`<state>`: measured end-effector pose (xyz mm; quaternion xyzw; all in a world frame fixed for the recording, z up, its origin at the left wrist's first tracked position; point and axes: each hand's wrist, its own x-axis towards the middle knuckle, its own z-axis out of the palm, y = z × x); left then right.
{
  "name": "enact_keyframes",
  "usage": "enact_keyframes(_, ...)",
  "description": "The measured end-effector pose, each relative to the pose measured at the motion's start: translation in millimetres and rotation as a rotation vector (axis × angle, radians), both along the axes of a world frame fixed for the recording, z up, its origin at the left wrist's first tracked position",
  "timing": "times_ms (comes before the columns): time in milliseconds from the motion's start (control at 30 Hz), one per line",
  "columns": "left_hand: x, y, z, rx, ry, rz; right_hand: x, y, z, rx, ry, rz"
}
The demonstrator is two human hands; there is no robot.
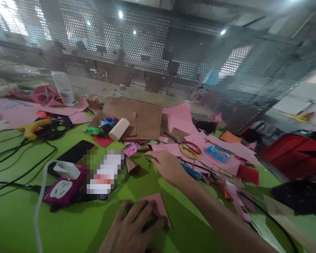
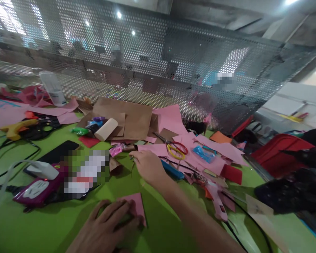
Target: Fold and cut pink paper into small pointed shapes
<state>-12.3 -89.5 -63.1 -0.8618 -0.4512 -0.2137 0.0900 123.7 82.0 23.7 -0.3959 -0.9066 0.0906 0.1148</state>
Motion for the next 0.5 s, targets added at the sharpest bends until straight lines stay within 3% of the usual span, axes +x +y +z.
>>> enact_keyframes(100,0.6,-0.9,-2.1,-0.028,-0.009,0.006,-10.2,9.8,-9.9,-0.001,-0.013,-0.054)
enact_keyframes(233,3.0,-2.5,3.8,-0.052,-0.011,0.014,-9.4,8.8,-9.5,-0.006,-0.018,-0.121)
enact_keyframes(367,4.5,-3.0,9.5,-0.052,-0.056,0.018,-2.2,-0.9,2.6,-0.002,0.003,-0.212)
enact_keyframes(500,4.8,-4.1,4.4,-0.092,-0.109,0.009,9.8,-12.5,21.5,-0.010,0.036,-0.262)
